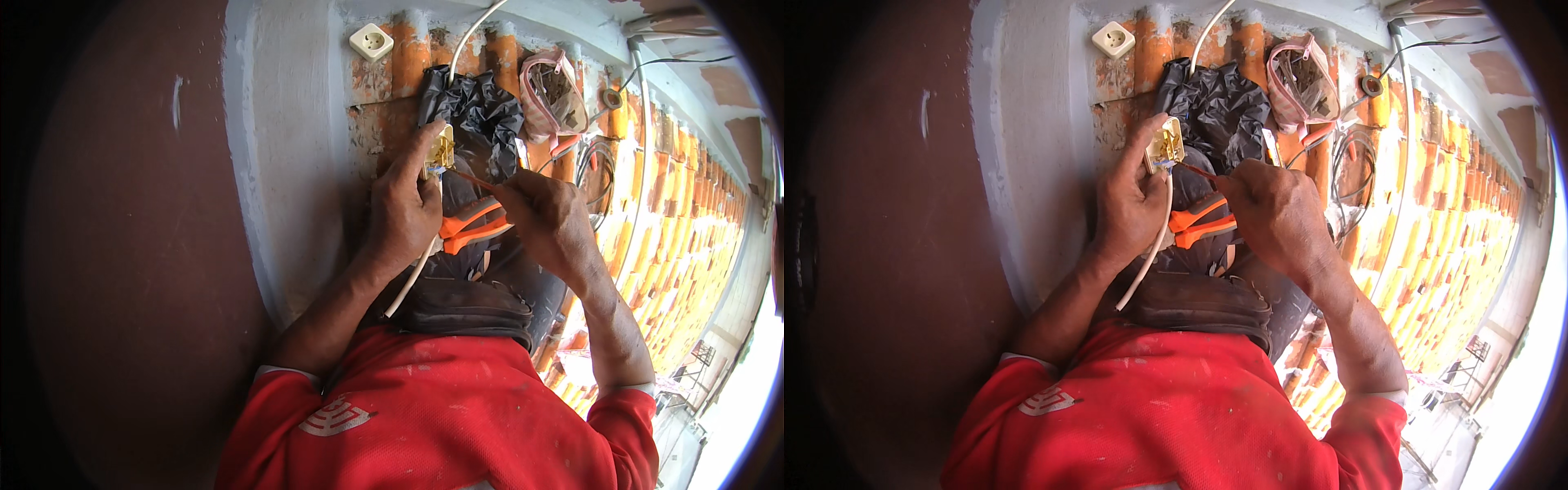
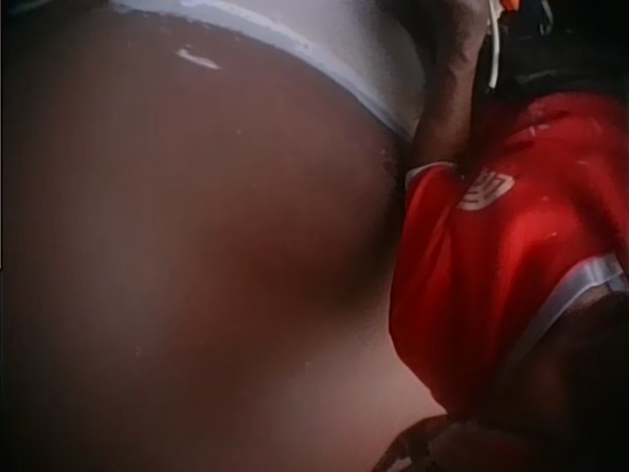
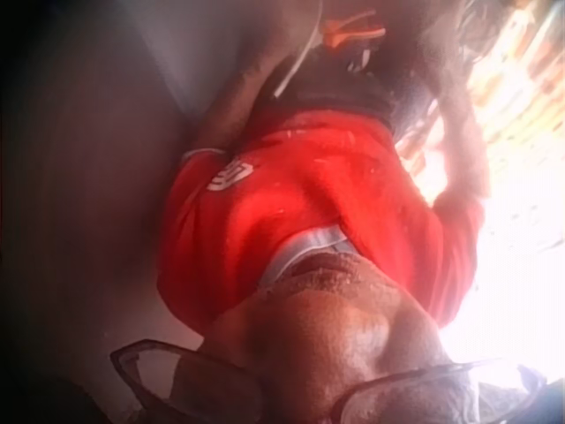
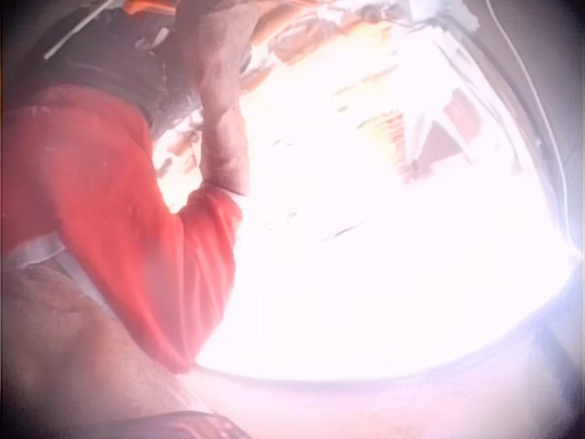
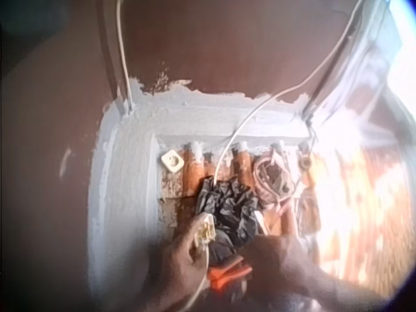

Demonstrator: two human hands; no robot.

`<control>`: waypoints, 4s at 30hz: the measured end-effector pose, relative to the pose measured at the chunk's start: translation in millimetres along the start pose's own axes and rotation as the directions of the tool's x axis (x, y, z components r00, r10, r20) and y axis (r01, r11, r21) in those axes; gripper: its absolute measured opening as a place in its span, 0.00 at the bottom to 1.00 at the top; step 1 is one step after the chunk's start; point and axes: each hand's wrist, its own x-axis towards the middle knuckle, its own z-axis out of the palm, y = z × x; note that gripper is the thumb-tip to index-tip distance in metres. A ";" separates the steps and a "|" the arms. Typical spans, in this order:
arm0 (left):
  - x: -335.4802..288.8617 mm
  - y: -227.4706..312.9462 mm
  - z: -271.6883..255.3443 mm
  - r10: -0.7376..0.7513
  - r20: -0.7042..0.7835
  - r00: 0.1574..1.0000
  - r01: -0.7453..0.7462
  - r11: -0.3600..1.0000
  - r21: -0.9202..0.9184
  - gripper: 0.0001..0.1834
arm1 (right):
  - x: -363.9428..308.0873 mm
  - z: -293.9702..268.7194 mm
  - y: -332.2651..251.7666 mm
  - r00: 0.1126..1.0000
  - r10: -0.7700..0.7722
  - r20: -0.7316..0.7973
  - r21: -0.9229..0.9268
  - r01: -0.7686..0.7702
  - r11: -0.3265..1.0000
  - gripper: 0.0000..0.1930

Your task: The person connects wires to a wall socket, secures the connections with a screwdriver, and then strips and prepares additional wiring. The person works on a partially finished wall with exposed brick and conduit.

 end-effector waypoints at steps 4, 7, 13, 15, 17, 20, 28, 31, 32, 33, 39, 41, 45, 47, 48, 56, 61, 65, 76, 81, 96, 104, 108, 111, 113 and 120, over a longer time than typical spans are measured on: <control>-0.5 -2.7 2.8 0.046 -0.002 0.999 -0.046 0.999 0.001 0.38 | -4.1 20.5 6.0 0.782 -0.588 -0.208 -0.478 0.443 0.758 0.14; 0.5 -2.7 0.5 0.055 0.011 0.998 -0.056 0.998 0.021 0.39 | 1.3 17.4 17.6 0.923 -0.370 -0.107 -0.288 0.328 0.900 0.11; -1.8 -4.9 5.1 0.036 -0.030 0.999 -0.037 0.999 -0.014 0.40 | -2.2 26.8 16.0 0.810 -0.527 -0.259 -0.374 0.419 0.828 0.16; -3.1 -5.1 5.3 0.026 -0.046 0.999 -0.027 1.000 -0.014 0.40 | -3.7 28.2 16.6 0.846 -0.493 -0.205 -0.395 0.389 0.832 0.16; -1.7 -4.8 2.6 0.034 -0.029 0.999 -0.034 0.999 0.017 0.40 | -3.0 24.4 15.5 0.942 -0.309 -0.133 -0.190 0.282 0.940 0.15; -1.7 -3.8 1.6 0.032 0.020 0.999 -0.033 0.999 0.026 0.40 | 12.7 10.4 29.4 0.989 0.004 0.148 0.265 -0.044 0.963 0.11; 5.3 5.5 -8.1 -0.090 0.138 0.986 0.141 0.893 -0.427 0.39 | -9.0 -16.6 12.0 0.996 -0.024 -0.087 0.134 0.036 0.990 0.10; 11.3 45.1 -4.2 -0.106 0.207 0.972 0.199 0.842 -0.501 0.37 | 3.2 11.5 21.8 0.926 -0.059 -0.373 0.560 0.276 0.781 0.12; 11.6 53.8 -2.3 -0.107 0.226 0.968 0.217 0.809 -0.547 0.36 | 1.8 12.9 19.4 0.948 -0.065 -0.311 0.643 0.260 0.720 0.14; 11.2 60.0 -0.5 -0.106 0.245 0.964 0.236 0.772 -0.591 0.36 | 0.7 16.9 15.4 0.949 -0.057 -0.310 0.676 0.262 0.689 0.10; 12.1 72.5 5.9 -0.020 0.241 0.970 0.148 0.837 -0.527 0.31 | -9.4 22.6 19.0 0.851 -0.139 -0.507 0.595 0.462 0.658 0.07; 14.3 76.4 7.2 0.000 0.234 0.972 0.118 0.864 -0.490 0.30 | -11.9 24.8 21.6 0.809 -0.162 -0.565 0.608 0.541 0.581 0.07; 10.4 80.6 9.7 0.074 0.257 0.964 0.058 0.882 -0.468 0.29 | -23.4 26.7 23.4 0.820 -0.103 -0.563 0.665 0.523 0.533 0.07; 8.4 76.8 10.4 0.109 0.237 0.965 0.008 0.896 -0.443 0.28 | -25.5 26.4 28.2 0.780 -0.157 -0.606 0.560 0.558 0.612 0.07; 8.4 77.3 8.5 0.116 0.250 0.961 -0.001 0.908 -0.418 0.28 | -27.8 24.8 27.5 0.803 -0.129 -0.581 0.596 0.528 0.605 0.07; 14.4 82.5 -1.1 0.235 0.273 0.933 -0.142 0.936 -0.322 0.22 | -47.0 -0.3 13.3 0.947 0.049 -0.318 0.863 0.268 0.427 0.08; 16.3 89.8 -5.4 0.222 0.303 0.927 -0.124 0.942 -0.311 0.21 | -45.5 -4.2 21.7 0.947 0.054 -0.316 0.860 0.262 0.437 0.15; 16.9 89.0 -3.8 0.229 0.308 0.923 -0.149 0.953 -0.263 0.21 | -37.2 3.1 24.6 0.907 0.002 -0.421 0.804 0.373 0.463 0.16; 17.1 89.8 -12.0 0.177 0.430 0.886 -0.078 0.968 -0.238 0.22 | -31.4 7.8 38.7 0.811 -0.230 -0.538 0.637 0.570 0.519 0.13; 16.7 79.8 -7.8 0.187 0.413 0.891 -0.044 0.942 -0.332 0.21 | -33.6 19.7 36.8 0.783 -0.213 -0.585 0.621 0.601 0.504 0.11; 8.3 105.3 4.7 0.130 0.363 0.923 -0.116 0.991 -0.061 0.27 | -35.8 34.3 43.5 0.907 -0.025 -0.421 0.844 0.401 0.355 0.11; 8.0 103.4 8.7 0.137 0.350 0.927 -0.078 0.981 -0.178 0.26 | -44.0 39.4 47.1 0.926 0.033 -0.375 0.882 0.346 0.319 0.11; 1.8 107.6 14.2 0.088 0.270 0.959 -0.025 0.973 -0.229 0.23 | -45.4 37.7 46.2 0.923 0.031 -0.384 0.865 0.348 0.361 0.10; -6.4 106.4 21.5 0.115 0.148 0.982 -0.053 0.928 -0.370 0.23 | -44.9 36.9 44.6 0.919 0.006 -0.394 0.846 0.360 0.394 0.08; -0.2 97.4 12.4 0.192 0.209 0.959 -0.162 0.974 -0.156 0.19 | -42.6 42.6 47.9 0.924 0.009 -0.383 0.856 0.351 0.380 0.08; 3.2 103.2 8.0 0.101 0.261 0.960 -0.065 0.987 -0.145 0.14 | -43.2 42.5 50.4 0.946 -0.002 -0.325 0.862 0.298 0.411 0.07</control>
